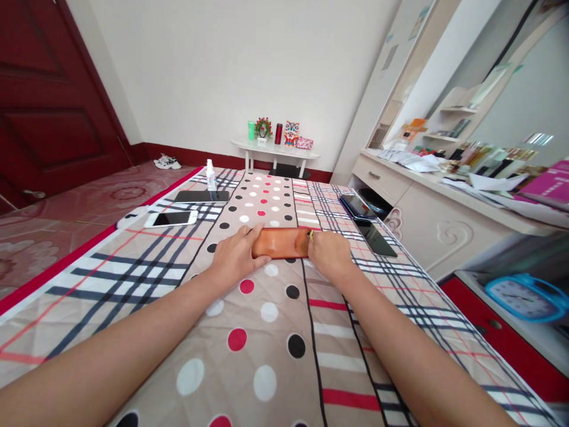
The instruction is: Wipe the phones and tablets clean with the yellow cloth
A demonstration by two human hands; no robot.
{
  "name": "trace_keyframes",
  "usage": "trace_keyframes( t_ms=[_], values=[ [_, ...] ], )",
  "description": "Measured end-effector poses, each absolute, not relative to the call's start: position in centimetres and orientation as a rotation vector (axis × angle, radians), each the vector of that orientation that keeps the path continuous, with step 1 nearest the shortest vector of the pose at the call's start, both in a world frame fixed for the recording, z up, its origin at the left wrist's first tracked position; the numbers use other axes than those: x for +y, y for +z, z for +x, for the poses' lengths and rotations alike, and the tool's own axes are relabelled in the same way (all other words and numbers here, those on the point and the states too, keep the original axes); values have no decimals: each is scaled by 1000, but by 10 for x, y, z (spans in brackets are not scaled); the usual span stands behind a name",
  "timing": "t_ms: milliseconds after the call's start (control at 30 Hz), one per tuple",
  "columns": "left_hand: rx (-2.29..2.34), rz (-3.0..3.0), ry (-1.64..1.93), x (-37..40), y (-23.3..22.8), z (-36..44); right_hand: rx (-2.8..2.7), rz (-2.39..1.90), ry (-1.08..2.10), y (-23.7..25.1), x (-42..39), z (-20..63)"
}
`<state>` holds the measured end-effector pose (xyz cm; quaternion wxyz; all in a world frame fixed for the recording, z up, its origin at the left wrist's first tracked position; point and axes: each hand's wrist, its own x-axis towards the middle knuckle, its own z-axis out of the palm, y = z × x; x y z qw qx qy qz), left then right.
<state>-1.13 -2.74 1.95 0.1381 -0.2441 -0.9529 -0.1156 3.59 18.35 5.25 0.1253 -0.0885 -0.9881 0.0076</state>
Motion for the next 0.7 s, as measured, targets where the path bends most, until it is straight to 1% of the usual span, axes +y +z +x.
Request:
trace_keyframes(
  t_ms=[133, 233, 333, 433, 567, 700],
  values=[
    [-2750, -707, -396, -30, 16, -15, -2870, -309, 118, 70, 193, 36],
    [-2763, -699, -435, -32, 11, -21, -2717, -390, 163, 88, 207, 38],
    [-2748, -755, -459, -35, 8, -26, -2535, -412, 130, 95, 218, 39],
    [-2717, -896, -485, -37, 7, -28, -2515, -317, 74, 86, 221, 37],
    [-2639, -1207, -583, -36, 7, -25, -2644, -221, 45, 58, 212, 30],
    [-2591, -1321, -643, -33, 6, -20, -2794, 33, 164, 31, 183, 32]
  ],
)
